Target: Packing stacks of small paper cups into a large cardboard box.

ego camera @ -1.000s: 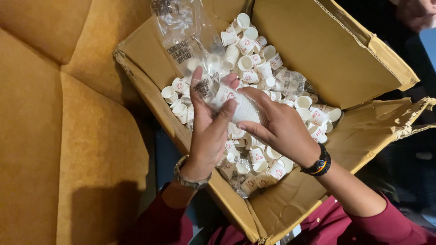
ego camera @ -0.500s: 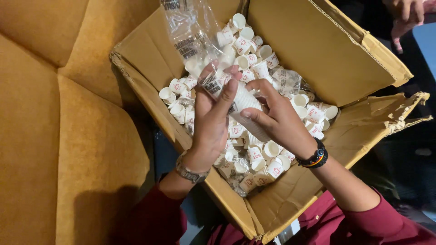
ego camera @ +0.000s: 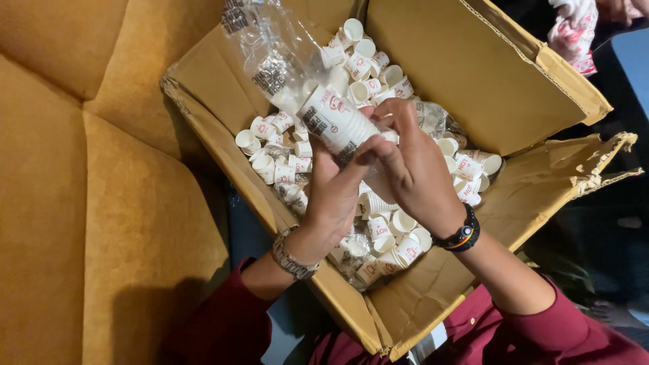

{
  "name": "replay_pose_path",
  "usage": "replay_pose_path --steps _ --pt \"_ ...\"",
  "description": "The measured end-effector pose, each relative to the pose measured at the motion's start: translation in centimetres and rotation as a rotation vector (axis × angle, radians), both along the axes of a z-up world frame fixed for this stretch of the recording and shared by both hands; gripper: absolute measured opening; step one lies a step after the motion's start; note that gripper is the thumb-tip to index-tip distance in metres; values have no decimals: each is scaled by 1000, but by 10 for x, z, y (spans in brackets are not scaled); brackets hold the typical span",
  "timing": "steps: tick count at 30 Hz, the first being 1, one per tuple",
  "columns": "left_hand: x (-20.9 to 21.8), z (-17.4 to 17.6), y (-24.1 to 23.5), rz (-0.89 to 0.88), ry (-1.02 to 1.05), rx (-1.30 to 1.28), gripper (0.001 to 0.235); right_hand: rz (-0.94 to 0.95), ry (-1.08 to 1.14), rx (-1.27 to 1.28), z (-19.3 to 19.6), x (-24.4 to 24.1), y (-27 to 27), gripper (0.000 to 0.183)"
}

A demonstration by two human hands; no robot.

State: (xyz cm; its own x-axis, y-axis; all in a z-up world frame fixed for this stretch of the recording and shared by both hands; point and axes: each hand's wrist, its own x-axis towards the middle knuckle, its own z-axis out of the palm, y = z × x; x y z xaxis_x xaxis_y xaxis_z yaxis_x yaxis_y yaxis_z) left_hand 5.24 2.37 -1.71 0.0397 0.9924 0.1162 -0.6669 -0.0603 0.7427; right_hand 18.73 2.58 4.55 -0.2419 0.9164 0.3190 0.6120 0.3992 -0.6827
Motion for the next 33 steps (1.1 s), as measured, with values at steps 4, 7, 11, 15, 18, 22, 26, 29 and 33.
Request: replay_pose_path --steps 4,7,11,15,18,22,26,29,33 --pt "3 14 -5 -86 21 -68 78 107 232 -68 -9 6 7 61" --pt "-2 18 -4 -207 73 -101 82 121 304 -84 -19 13 14 55" --pt "-16 36 3 -315 118 18 84 86 319 -154 -12 13 15 47" --pt "-5 35 10 -44 -138 -30 73 68 276 -180 -5 6 13 40" --pt "5 30 7 50 -134 -18 68 109 318 -146 -7 9 11 38" --pt "-13 33 20 76 -125 -35 54 411 564 -342 12 18 10 39" --pt "-25 31 30 76 -257 -211 51 568 622 -450 8 29 13 60" --pt "-22 27 31 32 -258 -158 49 475 451 -312 -2 27 14 68" --pt "-9 25 26 -24 -238 -230 50 189 291 -152 -14 23 15 53"
